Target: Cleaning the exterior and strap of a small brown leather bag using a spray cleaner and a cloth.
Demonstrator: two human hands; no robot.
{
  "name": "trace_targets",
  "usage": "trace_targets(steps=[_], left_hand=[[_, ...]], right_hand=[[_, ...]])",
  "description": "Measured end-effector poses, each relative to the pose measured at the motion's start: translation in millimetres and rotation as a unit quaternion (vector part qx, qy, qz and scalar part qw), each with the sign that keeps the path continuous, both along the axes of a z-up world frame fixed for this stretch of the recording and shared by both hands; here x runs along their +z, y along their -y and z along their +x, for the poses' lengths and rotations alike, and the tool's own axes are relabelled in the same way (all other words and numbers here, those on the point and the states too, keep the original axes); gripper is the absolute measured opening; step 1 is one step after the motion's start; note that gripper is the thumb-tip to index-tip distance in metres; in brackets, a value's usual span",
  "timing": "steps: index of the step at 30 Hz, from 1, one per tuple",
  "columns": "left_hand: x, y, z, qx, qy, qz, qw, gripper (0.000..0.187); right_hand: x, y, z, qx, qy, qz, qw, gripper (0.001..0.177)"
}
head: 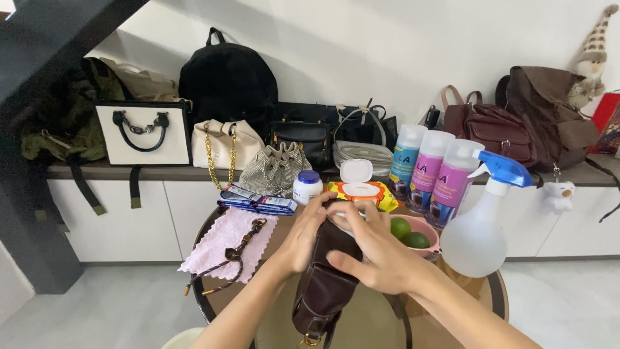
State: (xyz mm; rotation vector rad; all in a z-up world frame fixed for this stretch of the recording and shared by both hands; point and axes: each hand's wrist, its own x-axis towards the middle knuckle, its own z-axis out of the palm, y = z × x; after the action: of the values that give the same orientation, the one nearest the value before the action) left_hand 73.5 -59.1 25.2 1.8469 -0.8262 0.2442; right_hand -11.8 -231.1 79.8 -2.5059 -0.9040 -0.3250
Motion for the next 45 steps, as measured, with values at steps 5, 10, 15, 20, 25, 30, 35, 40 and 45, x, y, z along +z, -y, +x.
trace_targets(steps=[5,10,15,20,25,30,35,40,45], left_hand=[[-2,-1,7,-0.022,0.008,-0.009,1.0,0.067],[12,0,-1,-0.017,-0.007,0.026,1.0,0.065],[54,-9,-46,0.062,-0.121,0.073,0.988,0.061],[86,-1,-116,0.131,-0.065,0.178,0.973,0.102],[82,21,-147,0.153,-0.055,0.408,0.898,0.124],[89,18,-147,0.14,-0.024,0.366,0.92,0.08],[95,-9,-141,0.143,-0.073,0.304,0.939,0.064],[69,-12,-127,0.194,-0.059,0.273,0.94,0.064],[65,-48,-85,0.084,-0.045,0.14,0.986,0.06]], right_hand=[[-11,33,-7,-0.033,-0.04,0.011,0.999,0.076],[-32,35,-2,-0.149,-0.02,0.112,0.982,0.029],[-36,28,-6,-0.257,0.023,0.258,0.931,0.034],[-49,52,10,-0.232,0.09,0.369,0.895,0.039],[-17,44,1,-0.305,-0.073,0.524,0.792,0.031],[-8,43,5,-0.288,-0.188,0.572,0.744,0.058],[-22,43,33,-0.217,-0.263,0.587,0.734,0.057],[-34,42,50,-0.163,-0.29,0.624,0.707,0.059],[-41,63,48,-0.16,-0.299,0.659,0.671,0.062]])
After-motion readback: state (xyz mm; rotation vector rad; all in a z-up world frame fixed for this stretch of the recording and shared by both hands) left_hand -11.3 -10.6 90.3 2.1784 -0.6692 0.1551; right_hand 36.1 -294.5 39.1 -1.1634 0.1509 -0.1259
